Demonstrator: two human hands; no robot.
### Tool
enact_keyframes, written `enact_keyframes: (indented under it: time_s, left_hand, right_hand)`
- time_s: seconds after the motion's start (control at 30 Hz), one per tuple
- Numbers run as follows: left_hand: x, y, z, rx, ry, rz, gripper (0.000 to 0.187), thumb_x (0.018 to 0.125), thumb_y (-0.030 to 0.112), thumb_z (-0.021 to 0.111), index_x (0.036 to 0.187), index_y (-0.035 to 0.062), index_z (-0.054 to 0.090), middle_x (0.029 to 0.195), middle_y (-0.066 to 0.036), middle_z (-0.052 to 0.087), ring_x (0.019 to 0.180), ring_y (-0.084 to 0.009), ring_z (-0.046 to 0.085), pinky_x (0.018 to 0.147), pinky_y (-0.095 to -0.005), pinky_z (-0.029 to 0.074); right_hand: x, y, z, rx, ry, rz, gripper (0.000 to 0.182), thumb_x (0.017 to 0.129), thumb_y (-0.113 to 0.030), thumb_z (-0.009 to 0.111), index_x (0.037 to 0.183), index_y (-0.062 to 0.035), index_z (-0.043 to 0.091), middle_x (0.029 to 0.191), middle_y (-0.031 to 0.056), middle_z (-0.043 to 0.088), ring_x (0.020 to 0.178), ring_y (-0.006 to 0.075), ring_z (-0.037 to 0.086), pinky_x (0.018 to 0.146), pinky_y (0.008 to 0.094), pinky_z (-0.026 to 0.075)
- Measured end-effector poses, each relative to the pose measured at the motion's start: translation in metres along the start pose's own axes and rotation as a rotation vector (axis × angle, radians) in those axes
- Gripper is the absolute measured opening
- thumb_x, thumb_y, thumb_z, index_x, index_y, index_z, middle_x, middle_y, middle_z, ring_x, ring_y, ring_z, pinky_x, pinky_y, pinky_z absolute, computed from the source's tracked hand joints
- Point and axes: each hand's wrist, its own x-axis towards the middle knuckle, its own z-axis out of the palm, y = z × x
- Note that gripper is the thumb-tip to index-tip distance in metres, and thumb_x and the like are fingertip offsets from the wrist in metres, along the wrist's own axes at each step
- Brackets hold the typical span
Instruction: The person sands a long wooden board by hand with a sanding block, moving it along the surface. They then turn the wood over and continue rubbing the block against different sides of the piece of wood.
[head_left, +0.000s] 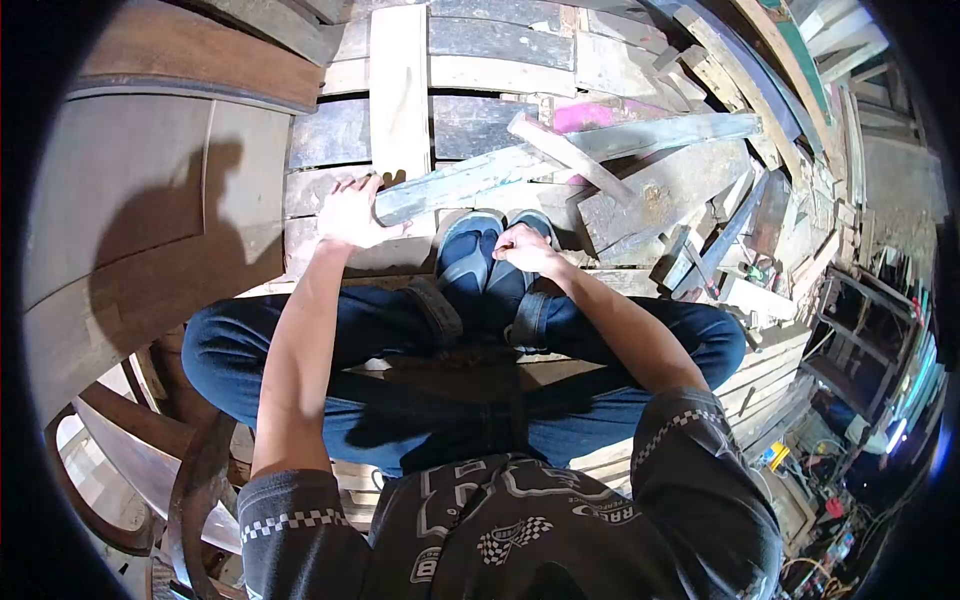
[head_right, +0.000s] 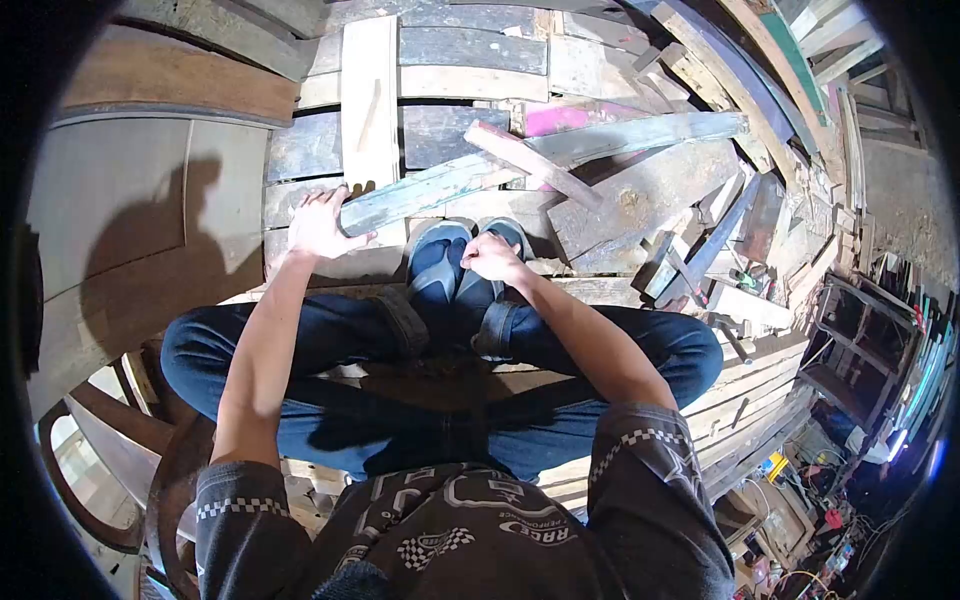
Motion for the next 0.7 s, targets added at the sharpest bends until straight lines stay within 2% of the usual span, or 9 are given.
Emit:
enact_keyframes:
  time_s: [0.07,0.27,0.37,0.43,0.5,0.6,0.63,0.67,0.7]
  left_hand:
    - [0.0,0.0,0.0,-0.005,-0.014,-0.01,0.103,0.063,0.07,0.075,0.137,0.0022,0.051,0.126,-0.022,0.063,0.129,-0.0391,0.052,0.11,-0.0501,0.039]
    - [0.001,0.0,0.0,0.023,-0.011,0.001,0.101,0.063,0.069,0.075,0.134,0.0013,0.052,0.124,-0.022,0.064,0.125,-0.0383,0.055,0.109,-0.0496,0.04]
    - [-0.001,-0.001,0.002,0.018,0.058,0.028,0.099,0.063,0.068,0.076,0.133,0.001,0.053,0.124,-0.022,0.064,0.122,-0.0376,0.056,0.107,-0.0497,0.041]
    - [-0.001,-0.003,0.002,0.003,0.034,0.021,0.099,0.063,0.068,0.075,0.132,0.0009,0.054,0.124,-0.022,0.064,0.122,-0.0376,0.056,0.108,-0.0494,0.041]
    - [-0.001,-0.003,0.002,-0.003,0.017,0.01,0.099,0.063,0.068,0.075,0.132,0.0009,0.054,0.124,-0.022,0.064,0.122,-0.0377,0.056,0.108,-0.049,0.04]
    - [0.001,-0.004,0.006,0.039,0.009,0.01,0.101,0.062,0.07,0.074,0.134,0.0009,0.053,0.126,-0.022,0.063,0.123,-0.0377,0.056,0.11,-0.0477,0.038]
    - [0.002,-0.004,0.004,0.036,0.007,0.01,0.102,0.063,0.07,0.074,0.134,0.001,0.053,0.126,-0.022,0.063,0.124,-0.0377,0.055,0.11,-0.0478,0.038]
    - [0.002,-0.004,0.004,0.031,0.003,0.009,0.102,0.063,0.07,0.074,0.135,0.0011,0.053,0.127,-0.022,0.063,0.124,-0.0376,0.055,0.111,-0.0478,0.038]
    - [0.001,-0.004,0.004,0.026,-0.002,0.005,0.102,0.063,0.071,0.073,0.135,0.0012,0.052,0.127,-0.021,0.063,0.124,-0.0376,0.055,0.111,-0.0479,0.038]
  right_hand:
    - [0.001,0.001,0.001,-0.017,0.012,-0.015,0.02,0.081,-0.028,0.072,0.096,-0.0151,0.077,0.105,0.0086,0.073,0.117,0.0311,0.062,0.105,0.0739,0.027]
    - [-0.001,-0.001,-0.011,-0.064,0.001,-0.157,0.023,0.082,-0.025,0.067,0.095,-0.0071,0.073,0.1,0.0143,0.072,0.101,0.0308,0.068,0.094,0.0466,0.05]
    - [-0.006,-0.015,-0.019,-0.201,0.081,-0.27,0.027,0.086,-0.028,0.061,0.095,-0.0038,0.07,0.098,0.0184,0.071,0.096,0.0348,0.068,0.084,0.0393,0.053]
    - [-0.024,-0.05,-0.036,-0.244,-0.024,-0.267,0.034,0.092,-0.032,0.053,0.091,0.0003,0.066,0.097,0.0223,0.069,0.1,0.0381,0.066,0.09,0.0447,0.05]
    - [-0.04,-0.074,-0.051,-0.416,-0.07,-0.394,0.032,0.093,-0.027,0.052,0.096,0.0021,0.064,0.096,0.0244,0.068,0.101,0.0384,0.065,0.092,0.047,0.049]
    - [-0.087,-0.106,-0.08,-0.575,0.18,-0.51,0.028,0.09,-0.022,0.054,0.104,0.0018,0.06,0.094,0.0253,0.066,0.099,0.0397,0.065,0.09,0.0485,0.05]
    - [-0.102,-0.108,-0.093,-0.458,0.482,-0.901,0.029,0.085,-0.017,0.058,0.108,0.0002,0.056,0.096,0.0247,0.065,0.099,0.0406,0.065,0.089,0.0486,0.051]
    - [-0.115,-0.115,-0.108,-0.507,0.436,-0.623,0.031,0.081,-0.018,0.064,0.105,0.0001,0.056,0.1,0.0235,0.065,0.094,0.042,0.064,0.086,0.048,0.052]
    - [-0.126,-0.118,-0.121,-0.567,0.564,-0.56,0.038,0.08,-0.02,0.069,0.109,0.0009,0.055,0.106,0.0227,0.065,0.097,0.0408,0.063,0.088,0.0474,0.051]
